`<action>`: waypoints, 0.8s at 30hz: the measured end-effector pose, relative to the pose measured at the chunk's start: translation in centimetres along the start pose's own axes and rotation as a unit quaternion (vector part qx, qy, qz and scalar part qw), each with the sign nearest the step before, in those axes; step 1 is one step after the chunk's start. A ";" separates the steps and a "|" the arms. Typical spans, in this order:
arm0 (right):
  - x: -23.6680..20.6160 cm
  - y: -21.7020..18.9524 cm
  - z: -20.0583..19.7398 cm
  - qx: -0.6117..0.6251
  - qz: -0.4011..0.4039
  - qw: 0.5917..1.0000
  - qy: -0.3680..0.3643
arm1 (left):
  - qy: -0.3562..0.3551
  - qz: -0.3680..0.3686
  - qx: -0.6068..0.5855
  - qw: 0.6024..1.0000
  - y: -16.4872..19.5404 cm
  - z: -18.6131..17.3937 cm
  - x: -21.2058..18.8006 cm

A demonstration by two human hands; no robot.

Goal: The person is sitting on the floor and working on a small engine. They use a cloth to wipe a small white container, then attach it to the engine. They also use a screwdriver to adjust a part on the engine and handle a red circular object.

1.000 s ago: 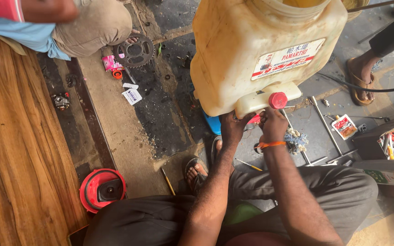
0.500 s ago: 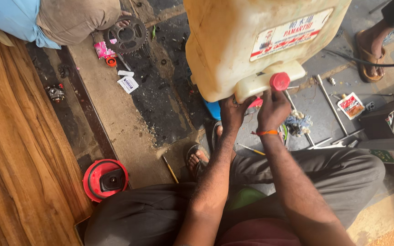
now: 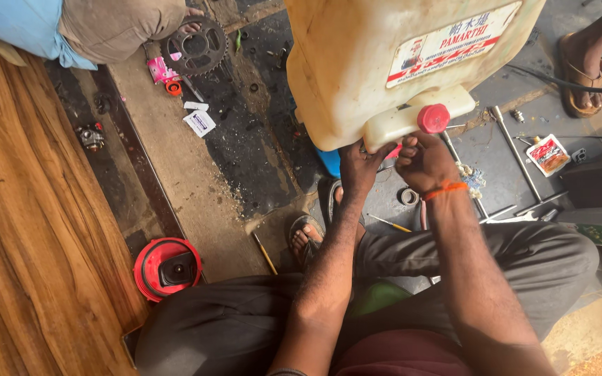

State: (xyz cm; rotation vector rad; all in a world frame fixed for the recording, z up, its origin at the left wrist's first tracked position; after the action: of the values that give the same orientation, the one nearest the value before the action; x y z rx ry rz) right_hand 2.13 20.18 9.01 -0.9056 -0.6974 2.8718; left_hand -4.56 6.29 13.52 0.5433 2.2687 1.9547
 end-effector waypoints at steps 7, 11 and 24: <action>-1.2 -4.4 0.1 -0.295 -0.243 0.922 0.060 | -0.016 -0.016 0.066 0.998 -1.1 -0.2 -2.0; 0.0 -2.1 0.0 -0.080 -0.062 0.995 0.000 | 0.115 -0.015 0.222 0.968 -0.9 -1.4 -3.4; -0.8 -0.5 1.1 0.041 -0.004 0.999 0.018 | 0.065 -0.025 0.152 0.986 -5.3 -1.3 -0.5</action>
State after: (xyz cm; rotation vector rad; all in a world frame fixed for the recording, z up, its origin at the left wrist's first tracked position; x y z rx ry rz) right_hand 2.13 20.09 10.41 -0.9384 -0.5738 2.8466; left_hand -5.55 4.29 8.52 0.3876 2.6559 1.6746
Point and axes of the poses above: each hand's wrist, its own x-axis towards the middle knuckle, its own z-axis out of the palm, y = z × x, the point moved 9 cm from there along x, towards the middle knuckle, and after that the axes turned 8 degrees about -y, right-handed, at the moved point
